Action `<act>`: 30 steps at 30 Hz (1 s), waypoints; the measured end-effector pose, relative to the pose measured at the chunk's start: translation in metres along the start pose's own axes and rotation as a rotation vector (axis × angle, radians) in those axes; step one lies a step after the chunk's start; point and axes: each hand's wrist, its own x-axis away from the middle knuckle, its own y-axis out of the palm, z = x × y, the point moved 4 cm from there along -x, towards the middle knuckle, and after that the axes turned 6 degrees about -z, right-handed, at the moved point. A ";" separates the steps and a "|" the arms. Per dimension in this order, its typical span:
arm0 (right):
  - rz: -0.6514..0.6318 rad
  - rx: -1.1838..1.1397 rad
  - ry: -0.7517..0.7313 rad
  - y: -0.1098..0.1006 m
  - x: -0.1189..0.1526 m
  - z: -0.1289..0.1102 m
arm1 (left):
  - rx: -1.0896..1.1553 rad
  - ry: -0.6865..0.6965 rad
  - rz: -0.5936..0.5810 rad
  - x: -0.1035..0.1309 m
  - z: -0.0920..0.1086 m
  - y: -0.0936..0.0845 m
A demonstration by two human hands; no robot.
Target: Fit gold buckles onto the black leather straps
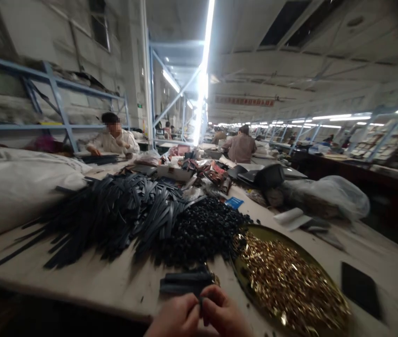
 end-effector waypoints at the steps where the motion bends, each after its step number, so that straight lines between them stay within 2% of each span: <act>1: 0.014 0.007 -0.012 0.000 0.005 -0.003 | 0.005 0.006 -0.011 -0.001 -0.001 0.004; 5: 0.091 0.032 -0.021 0.000 0.015 -0.012 | 0.220 -0.063 -0.155 -0.004 -0.011 0.019; 6: 0.098 0.029 -0.020 0.002 0.016 -0.012 | 0.266 -0.063 -0.157 -0.005 -0.013 0.020; 9: 0.062 0.067 0.016 0.007 0.012 -0.010 | 0.305 0.004 -0.051 -0.012 -0.017 0.016; 11: 0.061 0.146 0.024 -0.003 0.007 -0.014 | 0.277 0.029 0.013 -0.017 -0.019 0.009; 12: 0.093 0.228 0.005 -0.016 0.004 -0.020 | 0.263 0.029 0.033 -0.019 -0.021 0.006; 14: 0.244 0.516 -0.069 -0.053 -0.001 -0.041 | 0.260 0.003 0.045 -0.024 -0.027 0.002; 16: 0.484 1.071 -0.125 -0.094 -0.002 -0.071 | 0.303 -0.044 0.036 -0.029 -0.035 0.002; 17: 0.563 1.153 -0.118 -0.113 -0.003 -0.083 | 0.339 -0.073 0.023 -0.031 -0.039 0.005; 19: 0.633 1.293 -0.091 -0.139 -0.009 -0.100 | 0.418 -0.122 -0.005 -0.036 -0.044 0.013; 21: 0.617 1.364 -0.060 -0.149 -0.021 -0.107 | 0.470 -0.135 -0.020 -0.040 -0.045 0.020; 26: 0.518 1.520 0.079 -0.146 -0.061 -0.095 | 0.439 -0.112 -0.064 -0.038 -0.035 0.027; 30: 0.493 1.553 0.154 -0.147 -0.069 -0.091 | 0.418 -0.118 -0.106 -0.028 -0.033 0.027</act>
